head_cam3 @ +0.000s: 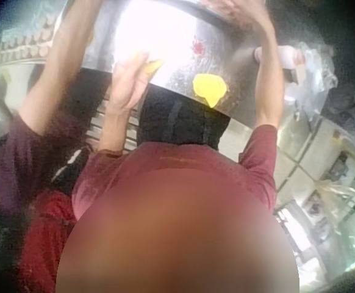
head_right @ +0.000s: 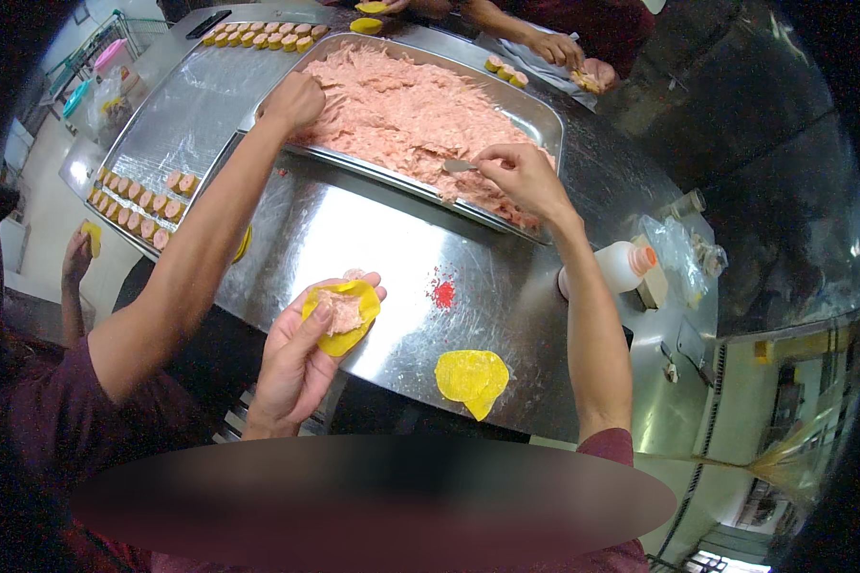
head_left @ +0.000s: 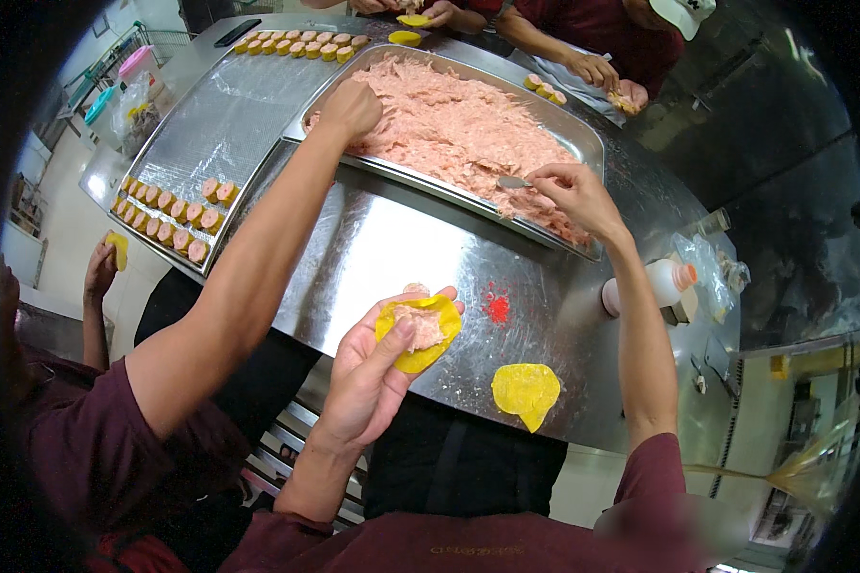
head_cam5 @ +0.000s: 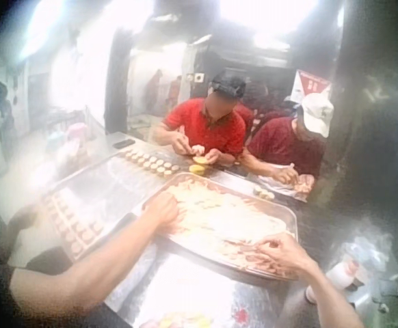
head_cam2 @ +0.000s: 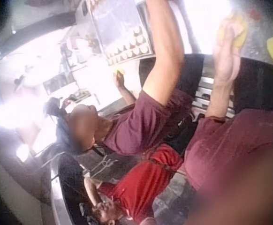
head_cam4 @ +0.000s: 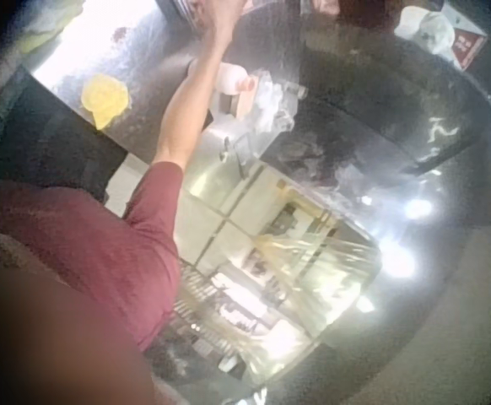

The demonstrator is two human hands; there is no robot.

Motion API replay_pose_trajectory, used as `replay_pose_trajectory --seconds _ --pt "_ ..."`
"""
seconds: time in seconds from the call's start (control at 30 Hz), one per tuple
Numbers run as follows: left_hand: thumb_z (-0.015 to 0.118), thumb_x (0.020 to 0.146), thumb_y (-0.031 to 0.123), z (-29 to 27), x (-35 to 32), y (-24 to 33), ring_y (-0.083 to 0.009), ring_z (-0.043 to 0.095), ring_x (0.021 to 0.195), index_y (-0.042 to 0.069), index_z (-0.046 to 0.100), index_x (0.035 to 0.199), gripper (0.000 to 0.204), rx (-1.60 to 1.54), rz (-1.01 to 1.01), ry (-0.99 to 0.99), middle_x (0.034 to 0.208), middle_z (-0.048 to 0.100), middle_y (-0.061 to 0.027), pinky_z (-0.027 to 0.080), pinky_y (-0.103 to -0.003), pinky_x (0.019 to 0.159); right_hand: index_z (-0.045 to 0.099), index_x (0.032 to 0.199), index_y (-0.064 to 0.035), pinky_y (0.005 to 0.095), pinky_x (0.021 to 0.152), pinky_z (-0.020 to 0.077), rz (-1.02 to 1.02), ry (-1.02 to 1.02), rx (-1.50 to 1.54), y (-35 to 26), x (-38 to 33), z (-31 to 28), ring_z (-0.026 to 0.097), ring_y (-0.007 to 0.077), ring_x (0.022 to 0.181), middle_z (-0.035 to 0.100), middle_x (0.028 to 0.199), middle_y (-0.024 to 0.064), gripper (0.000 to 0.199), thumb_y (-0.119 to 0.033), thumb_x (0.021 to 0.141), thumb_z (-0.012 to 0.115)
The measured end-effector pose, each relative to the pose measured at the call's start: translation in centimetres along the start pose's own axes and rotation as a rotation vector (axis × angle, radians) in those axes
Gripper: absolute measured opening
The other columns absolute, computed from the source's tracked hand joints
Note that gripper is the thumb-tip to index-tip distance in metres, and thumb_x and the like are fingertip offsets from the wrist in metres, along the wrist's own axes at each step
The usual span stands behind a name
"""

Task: The person scoops pink filling from a tray with a small metal spatula and places it onto yellow circular wrappers. They fold the wrappers around the filling to form small round parcels and place them on a metal tray. The process repeats continuously with multiple parcels being assembled.

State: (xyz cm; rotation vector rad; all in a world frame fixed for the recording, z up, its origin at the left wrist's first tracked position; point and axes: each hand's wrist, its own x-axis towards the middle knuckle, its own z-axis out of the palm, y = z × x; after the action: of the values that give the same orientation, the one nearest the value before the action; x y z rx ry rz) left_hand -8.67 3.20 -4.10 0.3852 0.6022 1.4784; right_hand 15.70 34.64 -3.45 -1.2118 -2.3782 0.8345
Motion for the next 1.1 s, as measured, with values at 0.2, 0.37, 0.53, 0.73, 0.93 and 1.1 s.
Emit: replay_pose_trajectory --seconds 0.2,0.37,0.53,0.73,0.93,1.1 --pt "0.054 0.114 0.012 -0.3 0.2 -0.3 -0.0397 0.055 0.147 -0.002 0.045 0.151 0.041 -0.082 -0.020 -0.031 0.155 0.054 -0.0303 0.047 -0.045 0.123 0.080 0.112 0.0037 0.0269 0.087 0.0528 -0.022 -0.083 0.188 -0.3 0.5 0.7 0.067 0.0089 0.095 0.079 0.104 0.0035 0.026 -0.020 0.104 0.071" --pt "0.054 0.113 0.011 -0.2 0.1 -0.1 -0.0391 0.053 0.148 -0.004 0.045 0.152 0.042 -0.085 0.002 -0.035 0.156 0.054 -0.0306 0.046 -0.046 0.124 0.080 0.112 0.0008 0.0244 0.075 0.0506 -0.072 -0.092 0.177 -1.0 0.9 1.4 0.063 0.0065 0.082 0.075 0.094 0.0002 0.025 -0.021 0.106 0.069" --pt "0.055 0.112 0.011 0.0 0.0 0.4 -0.0369 0.053 0.148 -0.007 0.044 0.152 0.045 -0.038 -0.004 -0.018 0.158 0.052 -0.0302 0.043 -0.045 0.126 0.079 0.114 -0.0038 0.0237 0.057 0.0417 0.213 -0.092 0.522 -2.4 -1.1 1.0 0.052 0.0030 0.065 0.067 0.083 -0.0036 0.021 -0.021 0.107 0.070" --pt "0.055 0.113 0.013 0.1 0.0 0.2 -0.0346 0.052 0.150 -0.008 0.046 0.150 0.044 0.013 0.049 0.009 0.157 0.053 -0.0289 0.041 -0.045 0.128 0.078 0.116 -0.0045 0.0214 0.052 0.0315 0.084 -0.042 0.662 -6.6 -8.2 0.2 0.042 -0.0004 0.061 0.059 0.079 -0.0077 0.018 -0.017 0.107 0.069" --pt "0.052 0.114 0.015 -0.2 2.2 -1.5 -0.0376 0.051 0.149 -0.012 0.045 0.149 0.045 -0.044 0.092 0.078 0.155 0.051 -0.0320 0.038 -0.046 0.129 0.078 0.112 0.0005 0.0222 0.062 0.0390 -0.047 0.164 0.221 -8.4 -10.2 -0.5 0.051 0.0011 0.072 0.065 0.081 -0.0044 0.018 -0.013 0.104 0.068" --pt "0.056 0.111 0.014 -0.9 8.9 -2.6 -0.0322 0.061 0.133 -0.009 0.050 0.139 0.037 -0.222 0.116 0.211 0.136 0.062 -0.0241 0.047 -0.044 0.121 0.079 0.109 0.0014 0.0273 0.073 0.0524 -0.133 0.168 0.065 -6.9 -6.1 0.3 0.067 0.0102 0.079 0.077 0.088 0.0067 0.022 -0.017 0.101 0.069"
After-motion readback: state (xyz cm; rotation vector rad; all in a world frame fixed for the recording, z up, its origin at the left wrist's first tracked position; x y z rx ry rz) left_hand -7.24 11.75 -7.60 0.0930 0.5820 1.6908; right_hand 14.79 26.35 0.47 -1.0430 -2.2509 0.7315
